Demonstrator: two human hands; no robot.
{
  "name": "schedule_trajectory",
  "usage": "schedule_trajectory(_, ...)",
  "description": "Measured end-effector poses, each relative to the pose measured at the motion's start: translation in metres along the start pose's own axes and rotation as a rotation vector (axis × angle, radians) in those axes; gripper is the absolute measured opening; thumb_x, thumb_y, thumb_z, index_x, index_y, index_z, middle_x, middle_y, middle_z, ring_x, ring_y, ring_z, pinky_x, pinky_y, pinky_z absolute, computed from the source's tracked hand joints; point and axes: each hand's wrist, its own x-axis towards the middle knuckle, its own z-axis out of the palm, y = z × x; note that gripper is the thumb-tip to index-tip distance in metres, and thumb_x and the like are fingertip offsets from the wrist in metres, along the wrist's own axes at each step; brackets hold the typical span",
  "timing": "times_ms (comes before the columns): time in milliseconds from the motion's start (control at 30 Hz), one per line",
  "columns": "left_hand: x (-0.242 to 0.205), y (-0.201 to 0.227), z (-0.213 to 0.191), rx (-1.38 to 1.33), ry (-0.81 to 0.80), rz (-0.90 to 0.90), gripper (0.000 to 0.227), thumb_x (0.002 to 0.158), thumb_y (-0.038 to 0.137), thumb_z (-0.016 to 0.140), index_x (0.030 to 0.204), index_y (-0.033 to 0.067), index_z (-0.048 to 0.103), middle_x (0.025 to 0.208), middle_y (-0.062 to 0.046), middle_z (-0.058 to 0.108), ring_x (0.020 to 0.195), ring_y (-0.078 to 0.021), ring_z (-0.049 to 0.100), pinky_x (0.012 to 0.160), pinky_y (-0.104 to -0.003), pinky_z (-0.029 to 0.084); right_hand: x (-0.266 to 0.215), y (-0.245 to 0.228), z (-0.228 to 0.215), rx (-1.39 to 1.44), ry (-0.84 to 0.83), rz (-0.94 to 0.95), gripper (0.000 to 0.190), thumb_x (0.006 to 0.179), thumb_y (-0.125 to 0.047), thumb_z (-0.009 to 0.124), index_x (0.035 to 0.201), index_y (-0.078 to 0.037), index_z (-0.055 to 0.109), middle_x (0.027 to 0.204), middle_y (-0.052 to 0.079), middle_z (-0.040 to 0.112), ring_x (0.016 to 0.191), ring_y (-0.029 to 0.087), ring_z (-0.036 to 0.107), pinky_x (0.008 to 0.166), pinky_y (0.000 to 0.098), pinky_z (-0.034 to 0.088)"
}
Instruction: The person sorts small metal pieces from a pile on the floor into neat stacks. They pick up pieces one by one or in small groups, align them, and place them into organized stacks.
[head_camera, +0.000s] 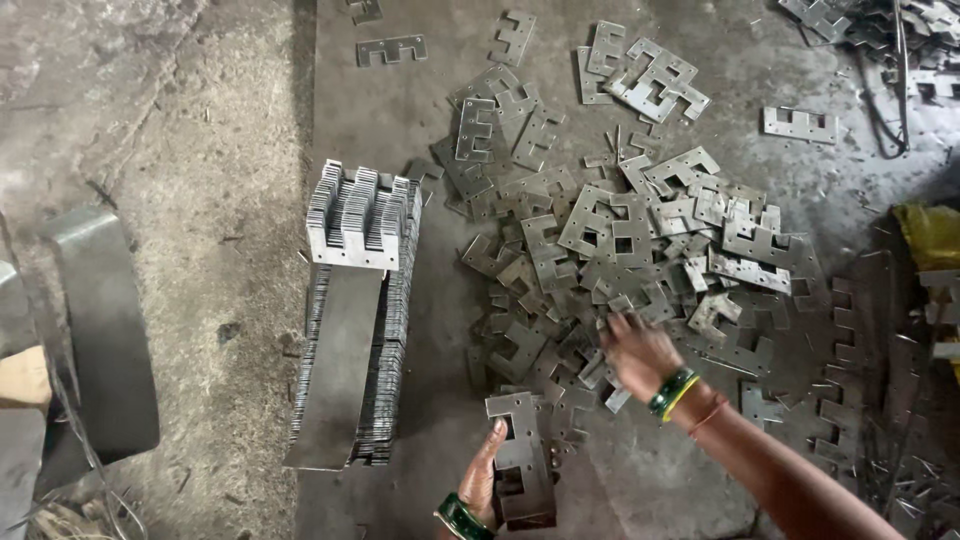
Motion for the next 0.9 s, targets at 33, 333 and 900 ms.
schedule_trajectory(33,-0.007,0.003,0.006,-0.007,-0.013,-0.032,0.068,0.092,0.049,0.063,0.147,0.0084,0.056,0.138,-0.008,0.064,0.121,-0.0209,0.063,0.102,-0.039,0.051,0.003,0.004,-0.006,0.112,-0.078,0.056,0.056,0.086,-0.001,0.058,0.14,-0.015,0.055,0.115,0.005,0.06,0.09,0.018,0.064,0.066,0.0264,0.062)
schedule_trajectory(333,-0.046,0.017,0.047,0.317,0.229,-0.058,0.116,0.063,0.068,0.081,0.159,0.0197,0.037,0.166,-0.009,0.035,0.151,-0.0316,0.032,0.12,-0.053,0.029,0.126,0.146,0.045,0.502,0.322,0.756,0.036,0.079,-0.03,0.086,0.103,-0.005,0.078,0.1,0.022,0.074,0.078,0.033,0.069,0.072,0.0417,0.059)
schedule_trajectory(900,0.029,0.021,0.024,0.075,-0.015,0.345,0.081,0.085,0.05,0.071,0.148,0.0019,0.05,0.144,-0.01,0.058,0.134,-0.0256,0.051,0.114,-0.044,0.036,-0.02,0.009,-0.025,0.731,-0.141,0.154,0.077,0.089,-0.025,0.075,0.155,-0.011,0.039,0.148,0.017,0.049,0.122,0.033,0.061,0.103,0.0407,0.053)
